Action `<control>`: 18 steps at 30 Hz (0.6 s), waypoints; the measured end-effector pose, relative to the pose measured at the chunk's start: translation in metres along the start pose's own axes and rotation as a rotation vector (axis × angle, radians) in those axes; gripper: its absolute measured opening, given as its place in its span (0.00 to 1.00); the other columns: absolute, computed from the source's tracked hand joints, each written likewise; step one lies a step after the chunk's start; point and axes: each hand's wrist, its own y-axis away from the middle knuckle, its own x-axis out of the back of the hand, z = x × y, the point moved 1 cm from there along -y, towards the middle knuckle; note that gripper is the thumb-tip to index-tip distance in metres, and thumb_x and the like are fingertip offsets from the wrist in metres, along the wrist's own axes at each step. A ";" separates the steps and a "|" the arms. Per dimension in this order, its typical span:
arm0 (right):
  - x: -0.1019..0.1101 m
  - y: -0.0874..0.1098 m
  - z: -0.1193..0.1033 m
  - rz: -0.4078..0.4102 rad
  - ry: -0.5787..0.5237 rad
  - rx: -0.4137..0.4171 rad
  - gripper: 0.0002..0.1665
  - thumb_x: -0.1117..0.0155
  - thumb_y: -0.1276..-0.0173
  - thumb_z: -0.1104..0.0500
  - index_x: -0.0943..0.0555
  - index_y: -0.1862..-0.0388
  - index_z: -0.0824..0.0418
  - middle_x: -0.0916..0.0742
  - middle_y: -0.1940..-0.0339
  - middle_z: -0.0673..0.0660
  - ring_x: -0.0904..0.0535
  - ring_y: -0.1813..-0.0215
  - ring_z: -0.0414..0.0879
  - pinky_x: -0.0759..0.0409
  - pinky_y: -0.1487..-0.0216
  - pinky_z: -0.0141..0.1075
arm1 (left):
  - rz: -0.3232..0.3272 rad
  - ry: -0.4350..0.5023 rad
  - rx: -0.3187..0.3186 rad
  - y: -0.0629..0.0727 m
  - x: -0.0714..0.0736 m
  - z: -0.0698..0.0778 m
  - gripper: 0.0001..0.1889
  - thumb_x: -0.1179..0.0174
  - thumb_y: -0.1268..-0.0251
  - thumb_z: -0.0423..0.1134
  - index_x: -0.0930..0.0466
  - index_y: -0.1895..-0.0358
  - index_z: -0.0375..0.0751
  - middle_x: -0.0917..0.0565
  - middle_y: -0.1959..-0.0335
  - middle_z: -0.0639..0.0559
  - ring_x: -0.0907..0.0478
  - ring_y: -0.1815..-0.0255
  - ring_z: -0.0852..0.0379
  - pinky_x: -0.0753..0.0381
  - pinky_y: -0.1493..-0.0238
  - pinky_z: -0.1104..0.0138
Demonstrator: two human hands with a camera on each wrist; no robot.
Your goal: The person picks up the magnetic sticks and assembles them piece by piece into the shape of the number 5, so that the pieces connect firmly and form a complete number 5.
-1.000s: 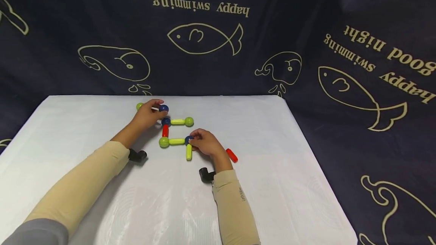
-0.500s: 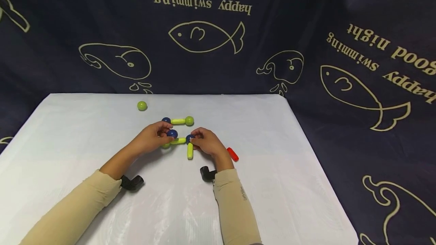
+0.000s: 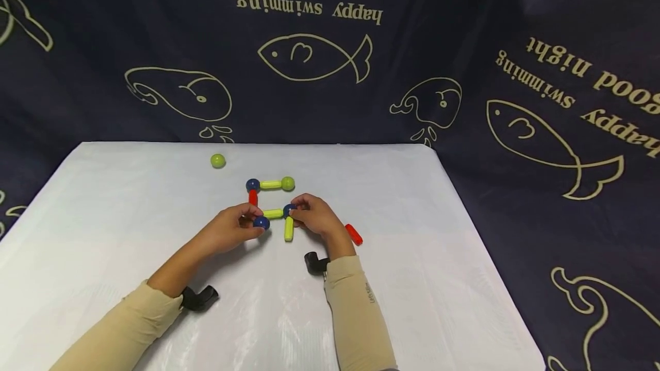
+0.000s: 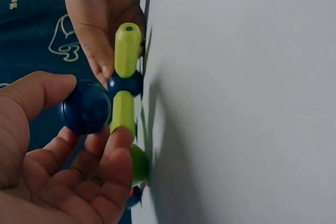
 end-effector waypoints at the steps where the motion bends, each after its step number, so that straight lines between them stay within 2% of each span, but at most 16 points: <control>1: 0.001 0.000 0.000 -0.001 -0.002 0.005 0.14 0.35 0.29 0.63 0.21 0.46 0.62 0.21 0.59 0.59 0.18 0.64 0.46 0.19 0.63 0.35 | 0.011 0.000 0.001 -0.001 0.000 -0.001 0.17 0.31 0.39 0.37 0.21 0.50 0.35 0.19 0.64 0.49 0.24 0.62 0.54 0.24 0.61 0.63; 6: 0.002 0.000 0.000 0.004 0.009 -0.003 0.14 0.35 0.29 0.63 0.21 0.46 0.62 0.21 0.59 0.59 0.18 0.65 0.46 0.19 0.63 0.35 | 0.046 -0.002 0.012 -0.007 -0.001 -0.005 0.18 0.31 0.39 0.38 0.22 0.48 0.35 0.19 0.61 0.47 0.23 0.58 0.52 0.23 0.59 0.63; 10: 0.002 0.000 -0.002 0.009 0.008 -0.012 0.13 0.36 0.29 0.64 0.21 0.46 0.62 0.21 0.58 0.59 0.19 0.65 0.46 0.19 0.63 0.34 | 0.061 0.014 0.049 -0.009 -0.001 -0.002 0.19 0.32 0.38 0.39 0.22 0.47 0.35 0.19 0.59 0.46 0.23 0.57 0.51 0.22 0.59 0.63; 18: 0.001 -0.001 -0.001 -0.004 0.008 -0.010 0.14 0.36 0.29 0.63 0.21 0.46 0.62 0.21 0.58 0.58 0.19 0.64 0.45 0.19 0.63 0.34 | 0.015 0.080 0.092 0.001 -0.014 0.008 0.18 0.32 0.38 0.39 0.20 0.47 0.35 0.18 0.57 0.46 0.20 0.61 0.54 0.21 0.66 0.63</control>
